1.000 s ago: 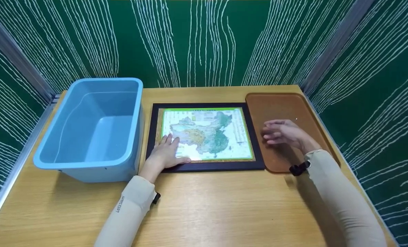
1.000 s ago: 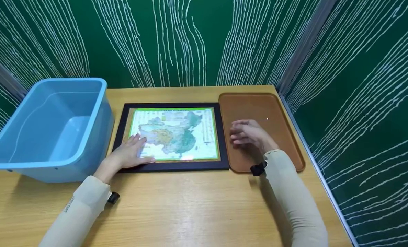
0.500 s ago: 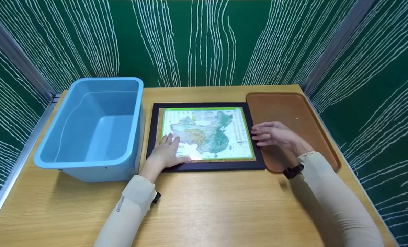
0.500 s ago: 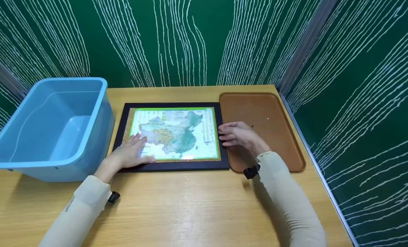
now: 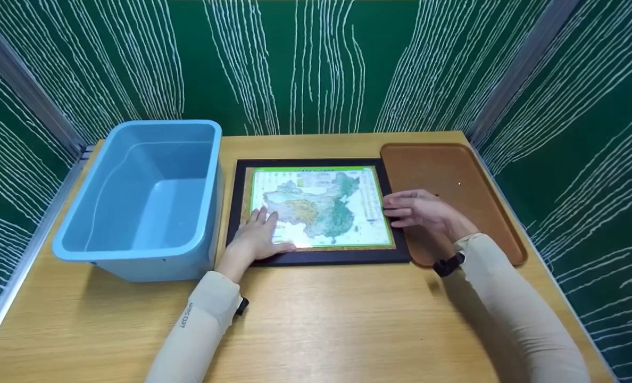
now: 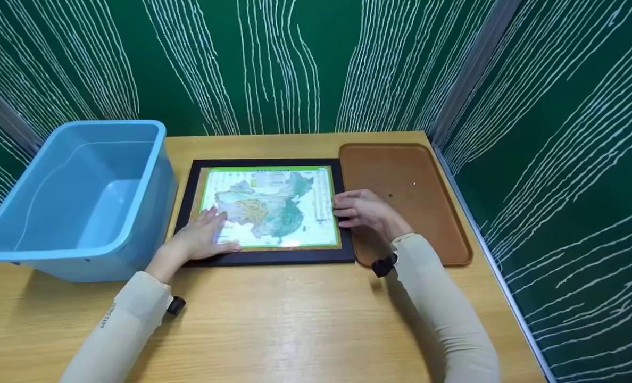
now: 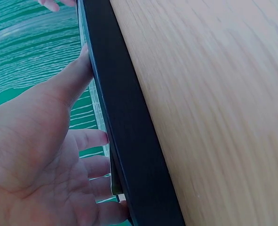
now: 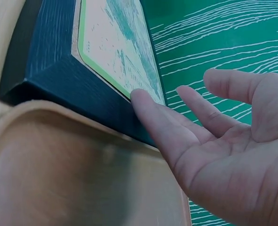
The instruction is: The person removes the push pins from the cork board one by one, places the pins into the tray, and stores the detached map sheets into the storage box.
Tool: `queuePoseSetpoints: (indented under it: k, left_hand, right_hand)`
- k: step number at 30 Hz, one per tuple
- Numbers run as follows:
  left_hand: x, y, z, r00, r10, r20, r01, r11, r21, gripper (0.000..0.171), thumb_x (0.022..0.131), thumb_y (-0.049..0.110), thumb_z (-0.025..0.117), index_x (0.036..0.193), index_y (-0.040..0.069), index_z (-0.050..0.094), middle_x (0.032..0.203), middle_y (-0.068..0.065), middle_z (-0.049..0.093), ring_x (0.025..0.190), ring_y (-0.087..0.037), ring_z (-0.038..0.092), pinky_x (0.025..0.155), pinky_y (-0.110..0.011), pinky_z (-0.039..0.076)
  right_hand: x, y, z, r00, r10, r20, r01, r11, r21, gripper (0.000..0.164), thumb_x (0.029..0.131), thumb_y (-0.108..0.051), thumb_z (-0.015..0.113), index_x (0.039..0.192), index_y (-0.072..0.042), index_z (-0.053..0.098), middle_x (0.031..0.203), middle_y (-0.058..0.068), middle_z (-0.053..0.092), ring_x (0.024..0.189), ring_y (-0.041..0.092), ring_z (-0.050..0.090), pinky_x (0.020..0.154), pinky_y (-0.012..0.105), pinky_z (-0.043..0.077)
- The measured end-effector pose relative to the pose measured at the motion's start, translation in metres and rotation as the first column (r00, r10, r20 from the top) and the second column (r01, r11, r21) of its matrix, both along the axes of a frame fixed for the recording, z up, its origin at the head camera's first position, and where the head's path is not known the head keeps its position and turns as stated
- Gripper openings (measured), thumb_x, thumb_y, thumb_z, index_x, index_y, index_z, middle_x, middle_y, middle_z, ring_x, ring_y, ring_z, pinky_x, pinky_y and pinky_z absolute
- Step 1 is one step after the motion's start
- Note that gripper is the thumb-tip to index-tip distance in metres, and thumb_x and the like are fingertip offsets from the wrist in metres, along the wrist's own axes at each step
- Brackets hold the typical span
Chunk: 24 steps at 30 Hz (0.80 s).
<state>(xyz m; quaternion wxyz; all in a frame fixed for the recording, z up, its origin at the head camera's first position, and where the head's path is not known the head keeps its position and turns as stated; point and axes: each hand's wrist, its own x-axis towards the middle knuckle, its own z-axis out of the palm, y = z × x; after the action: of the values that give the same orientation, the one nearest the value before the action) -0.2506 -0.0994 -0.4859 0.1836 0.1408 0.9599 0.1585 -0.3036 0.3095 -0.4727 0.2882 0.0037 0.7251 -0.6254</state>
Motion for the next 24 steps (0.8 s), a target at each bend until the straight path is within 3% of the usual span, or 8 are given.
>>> queuePoseSetpoints:
  k: [8, 15, 24]
  left_hand:
    - [-0.0014, -0.0010, -0.0041, 1.000, 0.001, -0.011, -0.001, 1.000, 0.002, 0.101, 0.092, 0.066, 0.060, 0.162, 0.005, 0.020, 0.167, -0.023, 0.006, 0.154, -0.040, 0.003, 0.119, -0.061, 0.014]
    - [-0.0003, -0.0010, -0.0037, 1.000, 0.003, -0.012, -0.003, 1.000, 0.005, 0.101, 0.092, 0.067, 0.060, 0.162, 0.005, 0.021, 0.167, -0.023, 0.006, 0.154, -0.040, 0.003, 0.120, -0.061, 0.013]
    - [0.0012, 0.0000, -0.0024, 1.000, 0.008, -0.006, -0.008, 1.000, 0.016, 0.101, 0.092, 0.066, 0.060, 0.162, 0.005, 0.020, 0.167, -0.023, 0.005, 0.154, -0.039, 0.002, 0.121, -0.060, 0.010]
  right_hand:
    - [0.0018, -0.0003, -0.0002, 0.999, -0.027, 0.041, 0.029, 0.998, -0.060, 0.050, 0.104, -0.012, 0.058, 0.149, 0.005, 0.045, 0.150, 0.023, 0.049, 0.134, 0.037, 0.052, 0.100, 0.046, 0.051]
    - [0.0029, 0.0013, -0.0006, 0.997, -0.040, 0.070, 0.047, 0.994, -0.100, 0.056, 0.103, -0.021, 0.061, 0.149, 0.006, 0.044, 0.151, 0.023, 0.048, 0.136, 0.037, 0.050, 0.101, 0.045, 0.050]
    - [0.0004, 0.0030, -0.0028, 0.997, -0.039, 0.068, 0.047, 0.993, -0.111, 0.060, 0.105, -0.021, 0.059, 0.154, 0.004, 0.036, 0.157, 0.022, 0.039, 0.140, 0.035, 0.046, 0.097, 0.038, 0.053]
